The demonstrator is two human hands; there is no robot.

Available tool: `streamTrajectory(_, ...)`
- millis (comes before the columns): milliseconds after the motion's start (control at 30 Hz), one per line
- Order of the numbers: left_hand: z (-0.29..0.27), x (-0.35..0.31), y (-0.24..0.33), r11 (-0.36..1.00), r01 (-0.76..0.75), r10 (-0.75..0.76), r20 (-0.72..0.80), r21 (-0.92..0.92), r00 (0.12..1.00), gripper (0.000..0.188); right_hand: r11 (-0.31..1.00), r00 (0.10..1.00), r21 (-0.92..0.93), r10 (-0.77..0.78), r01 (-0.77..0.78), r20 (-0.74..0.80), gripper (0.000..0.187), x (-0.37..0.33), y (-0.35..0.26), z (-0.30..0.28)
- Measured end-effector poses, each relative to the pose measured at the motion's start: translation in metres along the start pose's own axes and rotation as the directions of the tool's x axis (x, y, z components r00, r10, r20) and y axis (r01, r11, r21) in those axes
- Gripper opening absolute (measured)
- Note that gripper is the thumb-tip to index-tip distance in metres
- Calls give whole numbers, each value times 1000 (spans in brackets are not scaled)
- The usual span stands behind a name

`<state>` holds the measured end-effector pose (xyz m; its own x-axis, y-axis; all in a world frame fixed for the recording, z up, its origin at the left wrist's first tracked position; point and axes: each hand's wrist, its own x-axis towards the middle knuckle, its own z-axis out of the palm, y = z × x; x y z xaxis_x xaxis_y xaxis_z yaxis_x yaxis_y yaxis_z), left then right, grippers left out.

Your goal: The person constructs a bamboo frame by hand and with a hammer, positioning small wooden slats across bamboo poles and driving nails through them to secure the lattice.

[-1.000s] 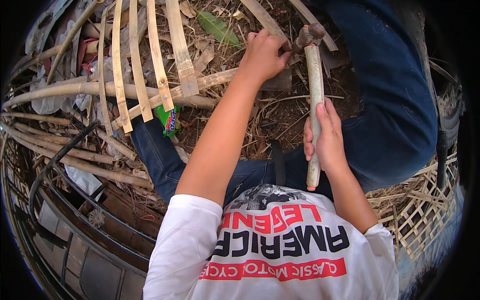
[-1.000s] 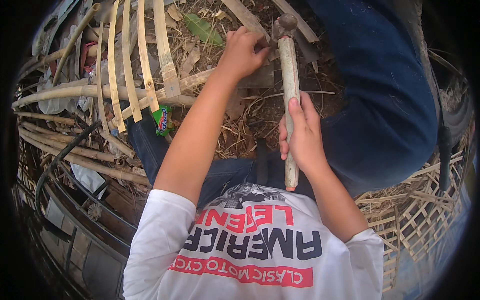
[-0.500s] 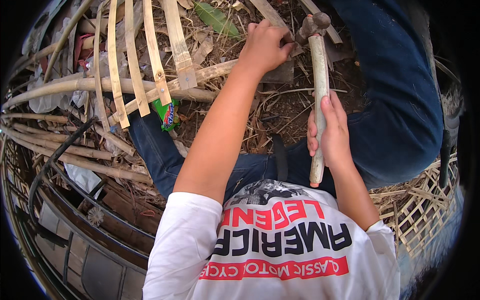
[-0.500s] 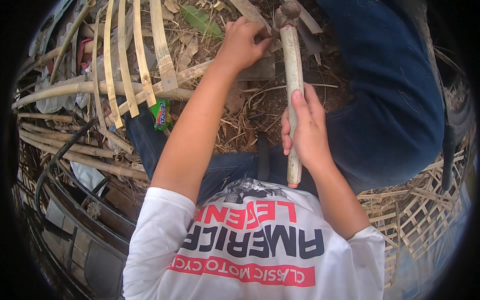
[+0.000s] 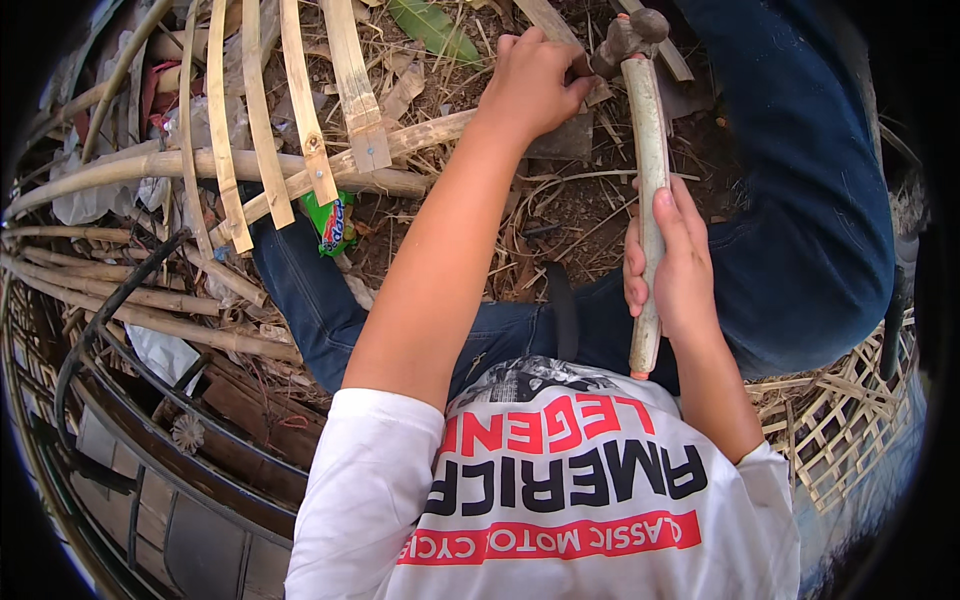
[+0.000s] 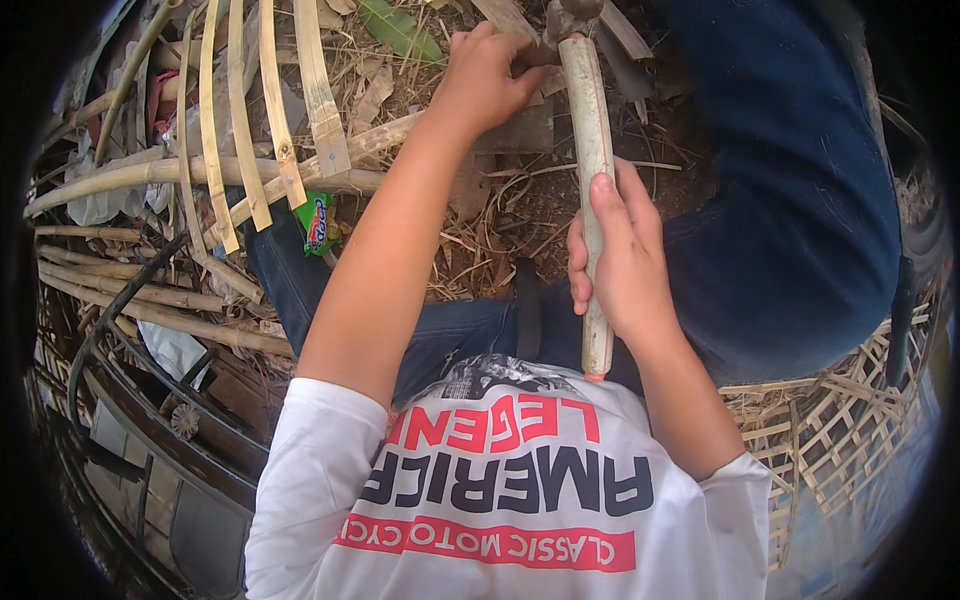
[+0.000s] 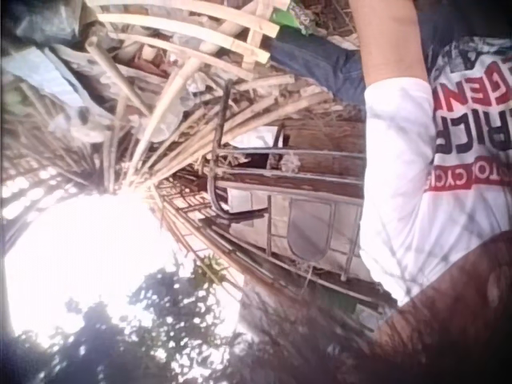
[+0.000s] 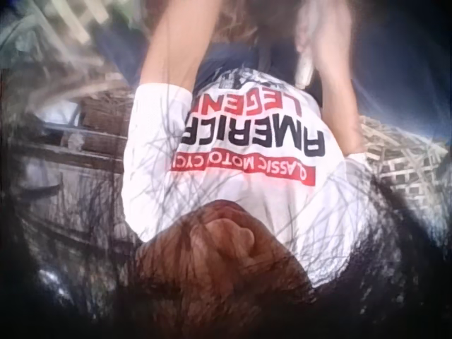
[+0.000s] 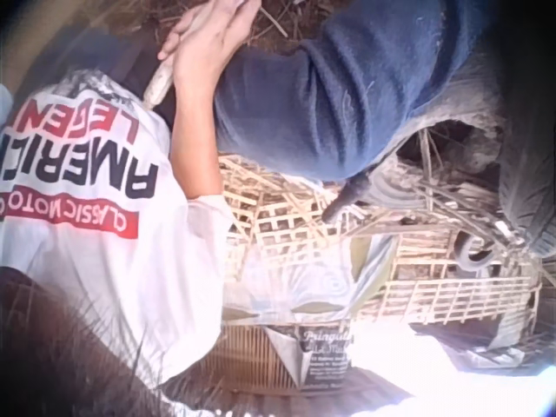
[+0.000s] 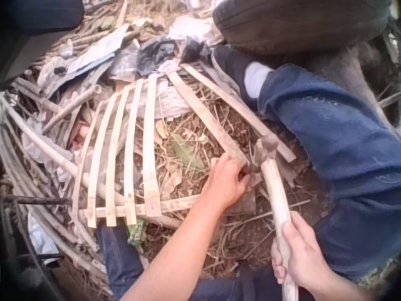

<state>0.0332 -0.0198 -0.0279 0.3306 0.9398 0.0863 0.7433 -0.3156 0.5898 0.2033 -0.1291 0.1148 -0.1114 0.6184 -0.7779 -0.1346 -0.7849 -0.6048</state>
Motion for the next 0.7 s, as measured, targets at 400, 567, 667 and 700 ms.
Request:
streamTrajectory(400,8,-1,-5,1000,23,-22,-10,3,1000,20,999,999,-3,32,-32,17,41,6,2,-2)
streamTrajectory(567,3,5,-1,1000,5,-5,3,-14,1000,18,993,996,72,-94,94,-2,41,3,5,-5)
streamTrajectory(667,3,-1,-4,998,-50,49,-41,-24,998,17,999,1000,52,14,-14,15,40,5,12,-5)
streamTrajectory(700,1,-4,-3,999,-41,41,-23,-4,999,17,997,999,59,40,-41,20,41,4,11,-4)
